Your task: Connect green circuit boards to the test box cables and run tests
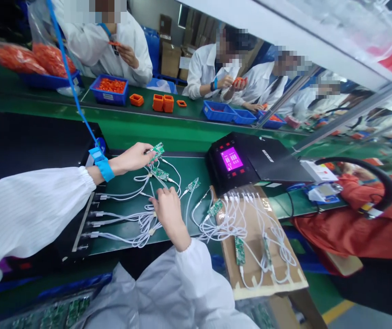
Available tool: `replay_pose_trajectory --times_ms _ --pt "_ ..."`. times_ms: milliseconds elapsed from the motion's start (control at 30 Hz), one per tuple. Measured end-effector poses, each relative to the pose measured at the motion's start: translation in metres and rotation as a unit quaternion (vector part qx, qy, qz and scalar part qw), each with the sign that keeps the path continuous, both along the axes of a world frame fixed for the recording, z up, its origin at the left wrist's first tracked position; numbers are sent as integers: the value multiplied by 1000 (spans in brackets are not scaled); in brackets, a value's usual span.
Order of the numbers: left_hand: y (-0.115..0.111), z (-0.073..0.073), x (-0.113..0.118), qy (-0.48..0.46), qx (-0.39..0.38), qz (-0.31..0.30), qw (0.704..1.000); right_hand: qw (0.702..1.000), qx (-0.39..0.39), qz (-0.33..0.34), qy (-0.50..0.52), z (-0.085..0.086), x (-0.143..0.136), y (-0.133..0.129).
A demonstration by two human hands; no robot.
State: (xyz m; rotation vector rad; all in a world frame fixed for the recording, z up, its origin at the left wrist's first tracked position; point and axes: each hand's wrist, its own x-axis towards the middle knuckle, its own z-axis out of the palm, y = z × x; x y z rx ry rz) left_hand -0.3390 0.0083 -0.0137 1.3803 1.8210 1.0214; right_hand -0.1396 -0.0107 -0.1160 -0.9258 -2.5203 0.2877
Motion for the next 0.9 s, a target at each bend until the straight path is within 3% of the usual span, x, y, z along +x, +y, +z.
replay_pose_trajectory --times_ms 133,233,300,367,433,533,633,800,900 --pt "-2 3 2 9 0 -24 1000 997 -76 22 -2 3 -3 -2" --pt "-5 6 4 1 -4 -54 999 987 -149 32 58 21 10 -5" --pt "-7 7 5 -31 -33 -113 993 973 -201 34 107 32 26 -11" --pt "-11 8 7 -73 -96 -206 971 947 -272 27 168 38 41 -20" --pt "-17 9 7 -106 -161 -293 936 902 -356 14 244 35 51 -31" --pt "-23 13 6 -121 -214 -340 907 828 -435 -28 352 21 54 -45" --pt "-25 17 4 -98 -234 -343 904 804 -426 -94 404 7 51 -52" --pt "-23 16 4 -92 -195 -353 910 824 -356 -168 407 4 50 -52" --pt "-24 17 5 -93 -183 -343 917 818 -355 -180 414 5 50 -52"
